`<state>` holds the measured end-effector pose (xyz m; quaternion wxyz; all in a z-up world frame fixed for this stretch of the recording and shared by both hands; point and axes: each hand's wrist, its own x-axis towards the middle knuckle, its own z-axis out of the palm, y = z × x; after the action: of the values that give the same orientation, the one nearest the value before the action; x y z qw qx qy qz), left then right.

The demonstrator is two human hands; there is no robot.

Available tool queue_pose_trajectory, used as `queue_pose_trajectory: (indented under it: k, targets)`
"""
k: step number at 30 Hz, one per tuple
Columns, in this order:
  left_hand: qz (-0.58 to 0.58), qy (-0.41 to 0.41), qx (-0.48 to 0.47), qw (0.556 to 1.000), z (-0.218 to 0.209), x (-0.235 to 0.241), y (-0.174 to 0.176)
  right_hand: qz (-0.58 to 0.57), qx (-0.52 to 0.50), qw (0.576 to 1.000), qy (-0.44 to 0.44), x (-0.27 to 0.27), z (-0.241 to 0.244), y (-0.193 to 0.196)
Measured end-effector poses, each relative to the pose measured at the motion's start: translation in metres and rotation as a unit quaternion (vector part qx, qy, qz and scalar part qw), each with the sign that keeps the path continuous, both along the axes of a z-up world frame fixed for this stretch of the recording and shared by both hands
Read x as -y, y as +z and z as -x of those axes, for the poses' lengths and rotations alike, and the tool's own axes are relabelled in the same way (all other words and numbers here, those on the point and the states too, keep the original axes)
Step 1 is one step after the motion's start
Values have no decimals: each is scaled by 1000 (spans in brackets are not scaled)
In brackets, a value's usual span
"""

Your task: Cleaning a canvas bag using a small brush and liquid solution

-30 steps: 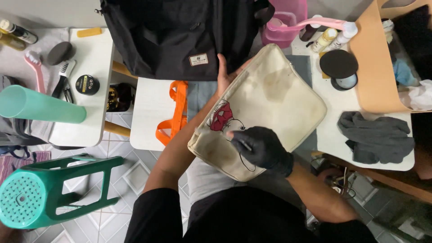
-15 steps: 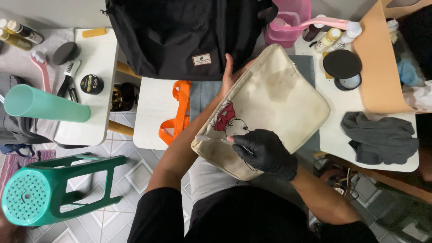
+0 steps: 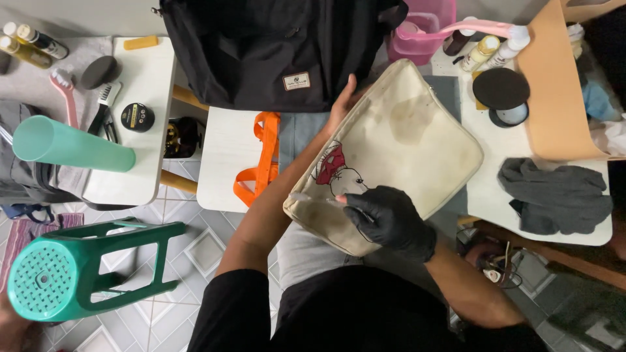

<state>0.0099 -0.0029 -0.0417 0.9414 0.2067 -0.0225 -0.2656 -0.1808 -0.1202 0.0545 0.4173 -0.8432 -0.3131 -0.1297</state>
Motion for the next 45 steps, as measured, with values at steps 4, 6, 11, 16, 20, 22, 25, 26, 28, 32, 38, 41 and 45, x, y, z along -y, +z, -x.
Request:
queue_pose_trajectory:
  k: [4,6,11,16,20,22,25,26,28,32,38,41,45]
  targets:
    - [-9,-12,13,1000,-12,3,-23,-88,-100,988,-83,42,-31,-5]
    - [-47,-1,13,999,-20,2,-36,-210,-173,946,-174,66,-44,-20]
    - [-100,-10,-12,995,-78,-30,-181,-205,-179,939,-209,108,-43,-72]
    - [-114,-28,43,992,-56,-24,-78,-226,-132,935,-238,123,-40,-54]
    - [-177,78,114,974,-38,-79,-54,-309,-101,910,-258,159,-41,-69]
    - [-206,143,130,959,-27,-113,-32,-331,-101,901,-260,165,-44,-75]
    - [-261,205,294,896,-1,-153,28,-392,-95,880,-253,170,-47,-90]
    - [-288,313,348,835,6,-167,31,-422,-96,873,-227,174,-49,-96]
    - [-312,415,392,759,11,-186,35,-450,-100,864,-202,177,-46,-97]
    - [-139,471,287,822,28,-173,68,-162,52,955,-242,167,-33,-79]
    - [2,484,192,854,54,-119,103,-302,-105,920,-227,154,-29,-65]
    - [29,533,134,835,70,-88,125,-368,-203,882,-215,150,-23,-66]
    - [30,623,57,780,75,-62,123,-245,-329,886,-215,139,-5,-49]
